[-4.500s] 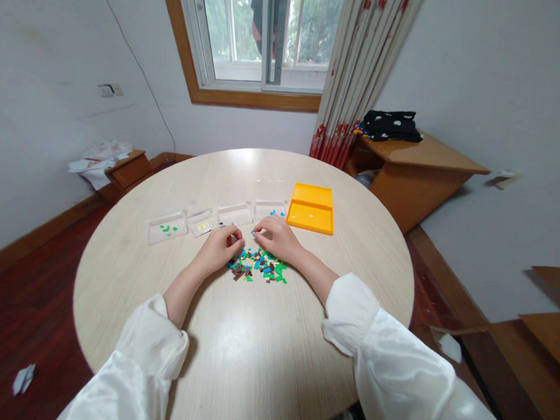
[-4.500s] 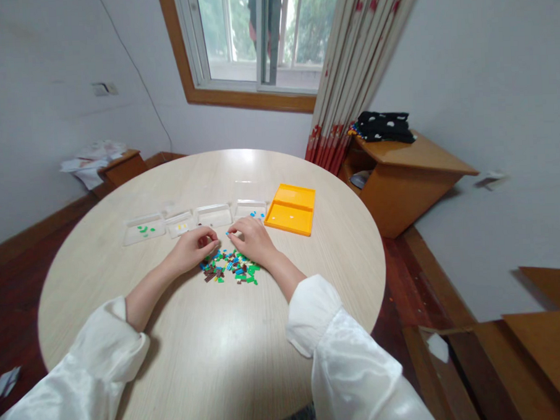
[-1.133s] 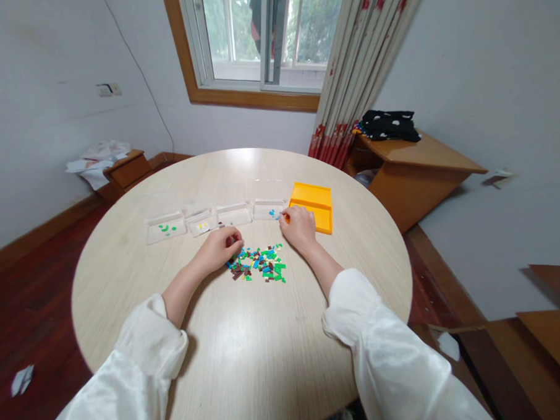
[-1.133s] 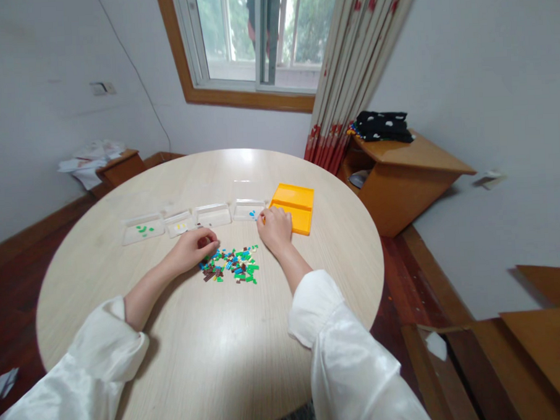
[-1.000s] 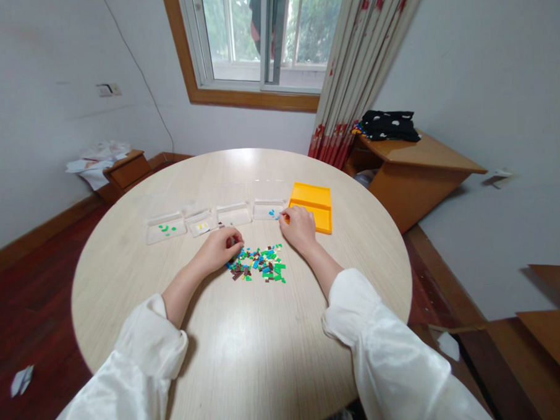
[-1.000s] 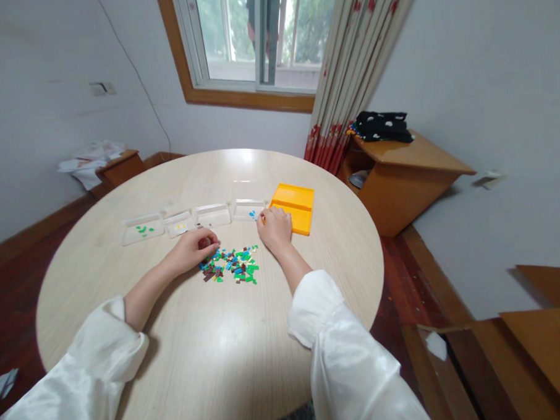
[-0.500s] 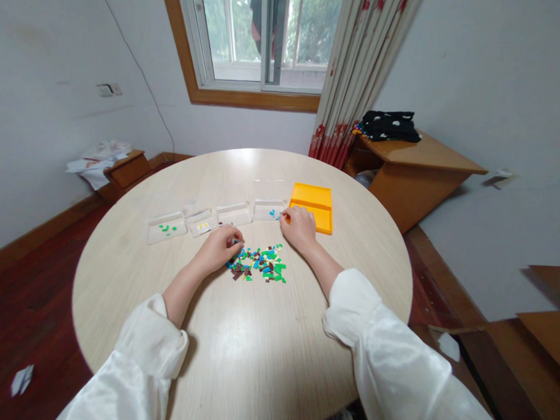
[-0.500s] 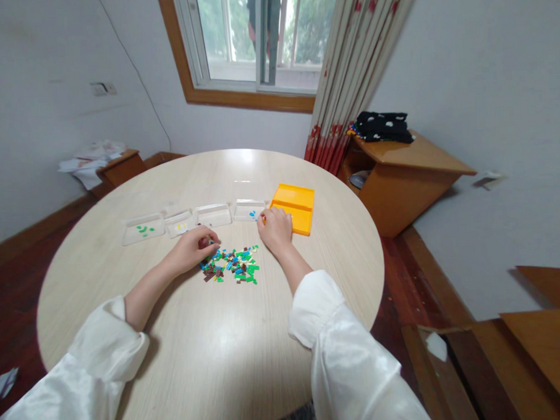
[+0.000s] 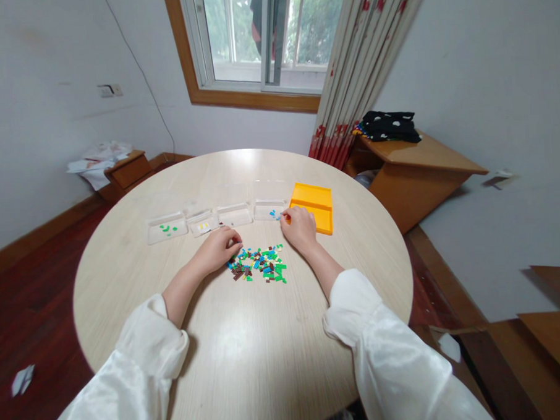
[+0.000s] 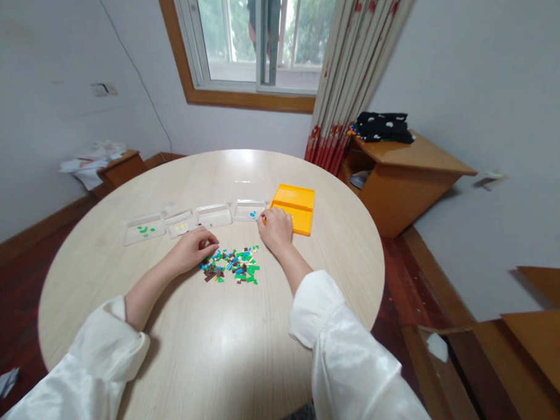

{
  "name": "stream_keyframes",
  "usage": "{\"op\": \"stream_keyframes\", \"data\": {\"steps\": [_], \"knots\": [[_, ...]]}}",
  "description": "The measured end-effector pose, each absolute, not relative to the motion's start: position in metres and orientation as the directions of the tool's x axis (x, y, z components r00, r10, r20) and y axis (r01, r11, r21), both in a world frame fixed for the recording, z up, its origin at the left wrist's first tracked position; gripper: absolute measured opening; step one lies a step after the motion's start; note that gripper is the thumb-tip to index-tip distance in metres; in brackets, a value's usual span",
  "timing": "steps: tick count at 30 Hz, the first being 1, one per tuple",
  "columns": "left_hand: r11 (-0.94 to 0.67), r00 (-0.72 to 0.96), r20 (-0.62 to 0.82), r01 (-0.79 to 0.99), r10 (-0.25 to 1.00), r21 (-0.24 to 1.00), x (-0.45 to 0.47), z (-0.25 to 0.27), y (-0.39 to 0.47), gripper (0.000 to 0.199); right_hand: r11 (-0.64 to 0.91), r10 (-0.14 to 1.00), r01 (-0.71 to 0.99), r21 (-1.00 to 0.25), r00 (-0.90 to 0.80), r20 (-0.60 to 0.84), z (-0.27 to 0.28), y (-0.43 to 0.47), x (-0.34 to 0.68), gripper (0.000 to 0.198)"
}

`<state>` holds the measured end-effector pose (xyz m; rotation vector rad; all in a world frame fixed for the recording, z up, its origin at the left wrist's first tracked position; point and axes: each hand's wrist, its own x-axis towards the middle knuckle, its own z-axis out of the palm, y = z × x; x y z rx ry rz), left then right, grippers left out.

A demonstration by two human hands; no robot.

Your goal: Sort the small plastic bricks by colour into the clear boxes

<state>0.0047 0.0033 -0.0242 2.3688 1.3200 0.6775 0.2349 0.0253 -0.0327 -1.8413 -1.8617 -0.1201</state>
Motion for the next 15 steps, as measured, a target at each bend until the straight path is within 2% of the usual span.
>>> {"op": "stream_keyframes", "data": {"steps": [11,15], "knots": [[-0.531,0.48,0.243,0.673,0.843,0.515,0.0051,-0.0254,0.0057,0.011,0.07,0.912,0.954,-0.292,0.058,0.407,-0.033,0.0259,0.2351,0.024],[-0.506,0.427,0.275,0.67,0.861,0.543,0.0064,-0.026,0.0048,0.012,0.069,0.911,0.954,-0.292,0.058,0.407,-0.0339,0.0264,0.2352,0.024]]}}
